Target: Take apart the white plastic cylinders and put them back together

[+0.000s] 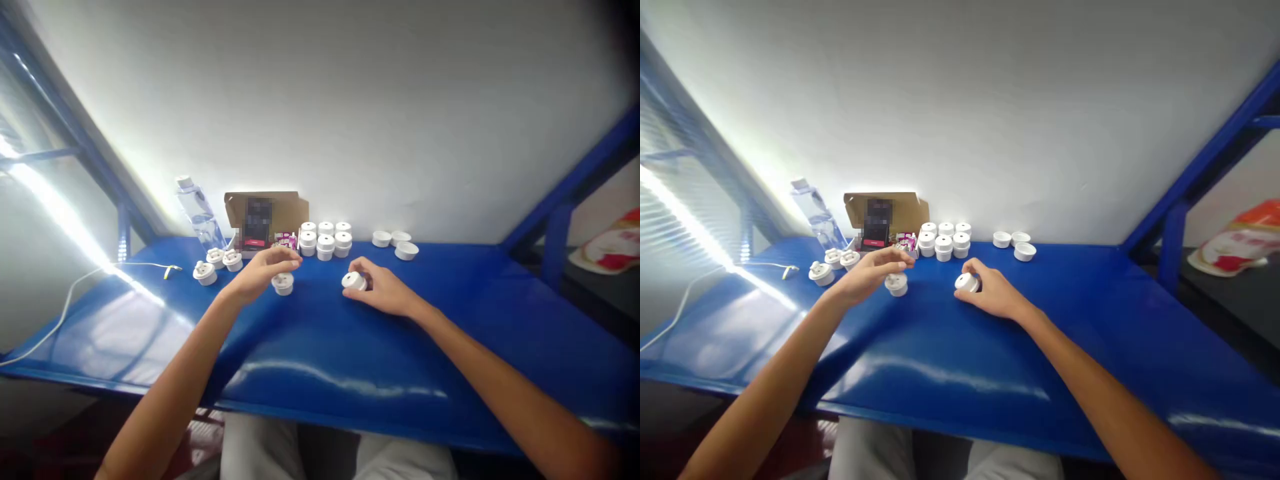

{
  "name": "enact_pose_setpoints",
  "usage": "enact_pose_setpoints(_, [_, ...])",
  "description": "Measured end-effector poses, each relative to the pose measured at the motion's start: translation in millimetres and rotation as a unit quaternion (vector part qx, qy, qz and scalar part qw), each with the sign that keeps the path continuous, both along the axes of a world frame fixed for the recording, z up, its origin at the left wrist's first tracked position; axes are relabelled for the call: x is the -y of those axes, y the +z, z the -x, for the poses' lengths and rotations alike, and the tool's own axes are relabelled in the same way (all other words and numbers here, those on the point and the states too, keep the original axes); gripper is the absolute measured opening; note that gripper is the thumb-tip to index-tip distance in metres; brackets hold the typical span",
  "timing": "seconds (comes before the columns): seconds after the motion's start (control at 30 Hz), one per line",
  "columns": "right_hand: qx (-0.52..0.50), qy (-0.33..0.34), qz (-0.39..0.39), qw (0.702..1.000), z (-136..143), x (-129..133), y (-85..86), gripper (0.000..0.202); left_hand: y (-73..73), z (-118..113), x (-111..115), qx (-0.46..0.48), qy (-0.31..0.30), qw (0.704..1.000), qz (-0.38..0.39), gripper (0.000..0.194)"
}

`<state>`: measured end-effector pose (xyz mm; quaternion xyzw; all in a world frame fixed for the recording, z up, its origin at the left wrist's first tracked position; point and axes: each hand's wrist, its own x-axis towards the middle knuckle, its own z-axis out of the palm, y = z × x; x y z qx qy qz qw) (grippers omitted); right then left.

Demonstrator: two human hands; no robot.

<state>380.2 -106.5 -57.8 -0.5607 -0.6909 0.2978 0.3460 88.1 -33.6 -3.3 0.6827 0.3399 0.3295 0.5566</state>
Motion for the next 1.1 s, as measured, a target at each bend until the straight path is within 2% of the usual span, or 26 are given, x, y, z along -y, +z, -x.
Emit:
enact_pose_setpoints(0.07, [0.005,0.006,-0.021,1.000,2.3,0.6,-0.5,0.041,-8.5,-17.6,9.1,0.110,0.002,0.993,0.039,0.032])
enact_pose_setpoints(0.13, [-0.051,0.007,-0.042,0.998,7.3,1.4,-1.0,0.039,-17.4,-29.4,15.9,0.117,0.000,0.993,0.031,0.035])
enact_pose_setpoints(0.23, [-0.132,-0.035,-0.092,0.986,16.3,4.3,1.8,0.041,-27.9,-37.0,24.3,0.007,-0.043,0.998,-0.049,0.050])
enact_pose_setpoints(0.3, [-0.156,-0.053,-0.129,0.978,21.0,9.0,8.7,0.040,-32.6,-39.4,30.0,-0.085,-0.082,0.986,-0.119,0.059])
enact_pose_setpoints(0.4, [-0.163,-0.015,-0.157,0.974,24.4,19.1,23.0,0.037,-37.6,-44.1,37.1,-0.168,-0.113,0.956,-0.212,0.056])
enact_pose_setpoints(0.5, [-0.090,0.053,-0.127,0.986,25.7,26.0,30.7,0.038,-40.5,-47.5,38.4,-0.174,-0.095,0.951,-0.239,0.049])
enact_pose_setpoints(0.6, [-0.034,0.092,-0.084,0.992,27.0,25.9,25.9,0.039,-40.9,-45.9,35.1,-0.153,-0.076,0.964,-0.202,0.046])
enact_pose_setpoints(0.77, [-0.146,0.098,-0.040,0.984,24.8,20.7,14.6,0.046,-37.7,-42.1,30.4,-0.031,-0.086,0.995,-0.039,0.048])
enact_pose_setpoints(0.83, [-0.152,0.083,-0.061,0.983,23.6,21.6,16.0,0.045,-36.1,-42.3,29.6,0.010,-0.091,0.996,0.018,0.049])
enact_pose_setpoints(1.0, [-0.053,0.068,-0.229,0.970,34.9,30.9,20.7,0.033,-31.9,-41.3,30.0,0.001,-0.095,0.994,0.051,0.049])
enact_pose_setpoints(1.03, [-0.062,0.049,-0.227,0.971,39.2,32.4,19.5,0.033,-30.3,-40.5,30.7,0.009,-0.098,0.994,0.052,0.049])
enact_pose_setpoints(1.1, [-0.122,-0.010,-0.166,0.979,46.9,34.1,15.3,0.035,-26.3,-38.5,32.5,0.037,-0.106,0.993,0.041,0.044])
